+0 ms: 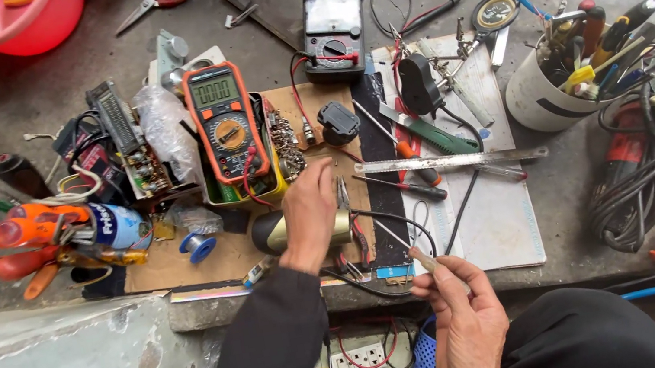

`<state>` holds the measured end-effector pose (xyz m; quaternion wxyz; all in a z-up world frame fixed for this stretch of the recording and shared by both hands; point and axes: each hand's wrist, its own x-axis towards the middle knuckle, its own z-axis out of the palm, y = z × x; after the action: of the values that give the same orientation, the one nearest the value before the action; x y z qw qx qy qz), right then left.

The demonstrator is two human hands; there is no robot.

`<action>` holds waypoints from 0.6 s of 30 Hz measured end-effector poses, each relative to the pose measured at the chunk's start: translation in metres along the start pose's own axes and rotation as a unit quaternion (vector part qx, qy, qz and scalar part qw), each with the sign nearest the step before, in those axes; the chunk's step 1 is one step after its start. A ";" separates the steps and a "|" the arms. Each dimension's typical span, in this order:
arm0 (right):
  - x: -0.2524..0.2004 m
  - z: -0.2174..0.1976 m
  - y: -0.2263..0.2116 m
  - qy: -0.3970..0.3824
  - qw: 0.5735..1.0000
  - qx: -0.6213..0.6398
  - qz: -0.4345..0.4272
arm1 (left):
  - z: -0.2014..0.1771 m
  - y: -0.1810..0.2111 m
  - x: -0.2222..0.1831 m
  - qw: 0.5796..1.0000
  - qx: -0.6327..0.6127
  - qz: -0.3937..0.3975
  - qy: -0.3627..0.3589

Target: Inspecting and repairing the internal wiring of a hair dryer

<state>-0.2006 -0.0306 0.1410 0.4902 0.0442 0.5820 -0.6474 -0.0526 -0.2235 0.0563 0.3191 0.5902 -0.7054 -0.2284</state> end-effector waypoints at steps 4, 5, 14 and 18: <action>-0.010 0.009 -0.009 -0.018 1.000 -0.014 -0.013 | -0.070 0.043 -0.078 0.987 -0.066 -0.136 0.062; -0.015 0.010 -0.011 -0.027 0.998 -0.052 -0.021 | -0.076 0.036 -0.103 0.968 -0.085 -0.223 0.080; -0.064 0.017 0.002 -0.184 0.935 -0.268 -0.140 | -0.031 -0.056 -0.213 0.896 -0.216 -0.387 0.039; -0.066 0.018 0.018 -0.221 0.900 -0.310 -0.213 | -0.034 -0.049 -0.208 0.943 -0.061 -0.327 -0.015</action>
<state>-0.1444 -0.0037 0.1754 0.4456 -0.3786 0.6255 -0.5166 0.0267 -0.0275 0.0080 0.2522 0.7644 -0.4626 -0.3717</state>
